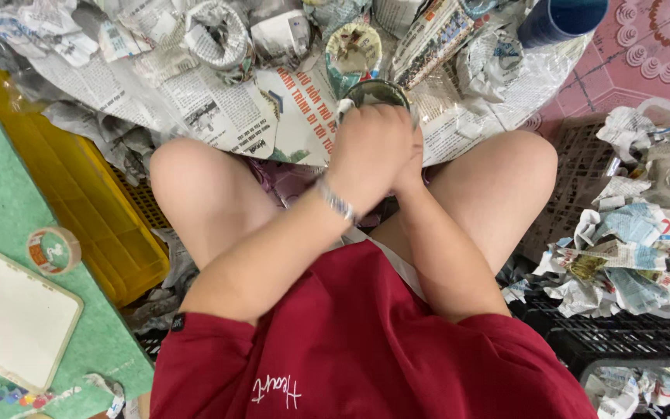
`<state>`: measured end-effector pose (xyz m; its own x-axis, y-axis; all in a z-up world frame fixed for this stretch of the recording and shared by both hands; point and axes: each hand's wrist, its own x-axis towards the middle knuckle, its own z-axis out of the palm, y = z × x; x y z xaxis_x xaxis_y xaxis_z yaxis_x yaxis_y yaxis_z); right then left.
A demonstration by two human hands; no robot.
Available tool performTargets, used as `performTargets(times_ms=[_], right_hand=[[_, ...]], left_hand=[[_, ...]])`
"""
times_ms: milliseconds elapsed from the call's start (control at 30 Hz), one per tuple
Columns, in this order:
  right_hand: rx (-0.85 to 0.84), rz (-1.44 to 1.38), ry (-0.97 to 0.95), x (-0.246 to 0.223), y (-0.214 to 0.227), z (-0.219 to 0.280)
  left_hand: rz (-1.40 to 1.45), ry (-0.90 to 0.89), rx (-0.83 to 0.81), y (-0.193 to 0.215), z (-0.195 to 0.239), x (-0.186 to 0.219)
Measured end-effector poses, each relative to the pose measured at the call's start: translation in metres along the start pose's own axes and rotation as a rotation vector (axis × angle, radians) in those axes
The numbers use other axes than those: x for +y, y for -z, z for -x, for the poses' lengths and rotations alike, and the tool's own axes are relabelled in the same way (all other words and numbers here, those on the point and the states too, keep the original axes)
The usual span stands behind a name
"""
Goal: The person sits on the floor and wraps a clear glass tumbler with newspaper. They fold the paper around the glass, tuck the ends, and secure the bundle with tape. The wrapped glass is placed on a pile of other wrapped items.
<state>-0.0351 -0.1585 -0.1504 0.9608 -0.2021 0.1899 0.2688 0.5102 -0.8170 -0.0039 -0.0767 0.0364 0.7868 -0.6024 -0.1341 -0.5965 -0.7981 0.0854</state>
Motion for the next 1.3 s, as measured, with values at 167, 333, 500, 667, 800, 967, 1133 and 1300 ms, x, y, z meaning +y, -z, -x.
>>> performTargets(times_ms=[167, 333, 500, 667, 800, 967, 1133, 1300], right_hand=[[0.162, -0.128, -0.187, 0.002, 0.022, 0.011], [0.278, -0.441, -0.332, -0.021, 0.027, 0.009], [0.006, -0.495, -0.417, -0.039, 0.004, 0.006], [-0.017, -0.537, -0.368, -0.03, -0.006, 0.019], [0.271, -0.458, -0.377, -0.01, -0.007, 0.027], [0.297, -0.534, -0.439, -0.004, -0.019, 0.036], [0.198, -0.6, -0.405, -0.016, -0.027, 0.028], [0.111, -0.593, -0.315, -0.042, -0.012, 0.014]], left_hand=[[0.273, -0.314, 0.653, -0.009, 0.069, -0.022], [0.938, 0.053, 0.559, -0.081, 0.097, -0.074], [1.462, -0.05, -0.044, -0.184, 0.101, -0.093], [2.654, -0.122, -0.218, -0.229, 0.101, -0.066], [2.274, 0.228, 0.283, -0.207, 0.095, -0.048], [1.582, 0.353, 0.715, -0.172, 0.086, -0.033], [0.741, 0.025, 0.9, -0.162, 0.089, -0.051], [0.815, -0.22, 0.737, -0.145, 0.098, -0.048]])
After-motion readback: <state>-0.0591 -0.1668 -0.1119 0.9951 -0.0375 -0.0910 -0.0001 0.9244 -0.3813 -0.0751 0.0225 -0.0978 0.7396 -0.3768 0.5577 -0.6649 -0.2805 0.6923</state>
